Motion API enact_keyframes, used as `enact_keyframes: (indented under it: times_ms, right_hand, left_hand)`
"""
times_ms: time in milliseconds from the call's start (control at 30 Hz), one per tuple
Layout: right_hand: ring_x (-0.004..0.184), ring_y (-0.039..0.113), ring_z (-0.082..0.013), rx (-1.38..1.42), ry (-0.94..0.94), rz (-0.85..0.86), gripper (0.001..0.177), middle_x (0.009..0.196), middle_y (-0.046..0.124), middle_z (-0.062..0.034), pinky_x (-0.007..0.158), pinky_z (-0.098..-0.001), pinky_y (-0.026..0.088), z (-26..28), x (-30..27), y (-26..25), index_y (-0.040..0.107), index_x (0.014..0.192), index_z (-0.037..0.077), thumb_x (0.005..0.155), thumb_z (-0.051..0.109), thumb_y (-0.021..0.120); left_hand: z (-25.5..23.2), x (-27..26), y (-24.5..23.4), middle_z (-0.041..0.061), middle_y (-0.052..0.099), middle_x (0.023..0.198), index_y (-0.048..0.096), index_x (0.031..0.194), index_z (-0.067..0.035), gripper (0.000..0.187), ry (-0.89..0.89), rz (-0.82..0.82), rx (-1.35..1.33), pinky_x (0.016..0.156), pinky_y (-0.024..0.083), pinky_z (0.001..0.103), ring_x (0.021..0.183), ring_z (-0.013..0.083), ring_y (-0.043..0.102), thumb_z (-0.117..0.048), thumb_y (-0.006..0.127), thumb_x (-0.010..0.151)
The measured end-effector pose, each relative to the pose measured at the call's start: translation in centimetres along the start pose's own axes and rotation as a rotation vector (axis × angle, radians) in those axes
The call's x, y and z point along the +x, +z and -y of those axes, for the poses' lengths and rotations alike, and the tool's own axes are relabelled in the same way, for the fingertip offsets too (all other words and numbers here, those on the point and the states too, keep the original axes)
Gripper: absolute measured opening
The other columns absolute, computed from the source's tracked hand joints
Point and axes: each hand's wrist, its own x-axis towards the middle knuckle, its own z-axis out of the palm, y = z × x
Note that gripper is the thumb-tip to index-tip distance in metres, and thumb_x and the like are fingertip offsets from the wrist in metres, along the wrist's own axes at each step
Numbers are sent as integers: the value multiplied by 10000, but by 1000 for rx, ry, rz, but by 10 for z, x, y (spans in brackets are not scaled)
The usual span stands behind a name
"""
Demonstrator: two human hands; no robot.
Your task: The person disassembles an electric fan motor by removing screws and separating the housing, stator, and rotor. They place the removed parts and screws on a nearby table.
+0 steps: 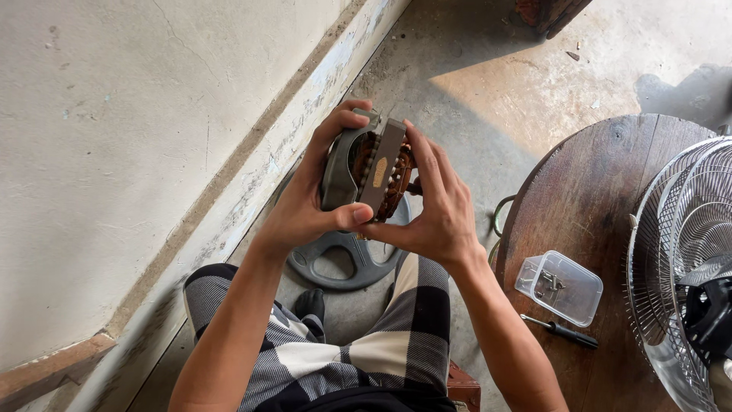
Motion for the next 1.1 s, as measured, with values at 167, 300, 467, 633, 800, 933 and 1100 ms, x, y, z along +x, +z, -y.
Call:
enact_keyframes:
  times_ms: [167,300,467,633,800,933,1100]
  right_hand:
    - [1241,672,-362,11,54,15,1312,1405,578,-236,979,-447,618,8,-3,-2,310,1578,-19,625,621,944]
    - [1199,690,-349,31,120,47,1324,1351,601,-219,967,-440,623,13,-2,-5,311,1584,-25,622,634,940]
    - [1173,691,-326,46,195,72,1327,1334,581,-205,895,-415,638,22,0,-8,314,1582,-17,604,615,951]
    - [1225,668,-327,61,136,56,1327,1388,540,-191,924,-423,618,24,4,-9,332,1586,19,571,604,954]
    - [1253,665,-336,89,122,68,1306,1405,538,-183,951,-434,579,23,9,-10,356,1583,39,569,599,960]
    - [1254,659,-341,68,148,96,1335,1413,539,-176,990,-463,608,27,13,-12,339,1588,50,548,615,954]
    - [1324,591,-370,118,194,162,1379,1475,492,-197,1035,-501,556,28,12,-20,284,1615,51,526,603,926]
  left_hand:
    - [10,2,-9,162,258,1693,384,1573,-184,925,25,52,-71,1259,484,453,1496,337,409,-586,831,870]
    - [17,1,-9,166,244,1703,361,1597,-191,855,56,62,-48,1278,413,459,1553,338,326,-632,722,960]
    - [19,-1,-2,182,211,1701,349,1612,-192,794,20,25,-92,1289,412,498,1579,366,317,-657,606,1022]
    - [19,-3,-2,180,224,1706,357,1582,-204,751,16,7,-57,1282,429,501,1552,358,320,-663,588,1034]
    - [22,-1,-3,172,239,1690,364,1571,-232,740,31,-2,-52,1266,459,517,1532,374,343,-669,594,1019]
    - [23,-3,-6,177,246,1715,340,1599,-223,804,45,-9,21,1310,403,525,1582,363,276,-736,540,1014]
    - [23,-14,-4,202,234,1737,232,1699,-132,966,11,-76,18,1372,310,509,1634,344,262,-790,412,1016]
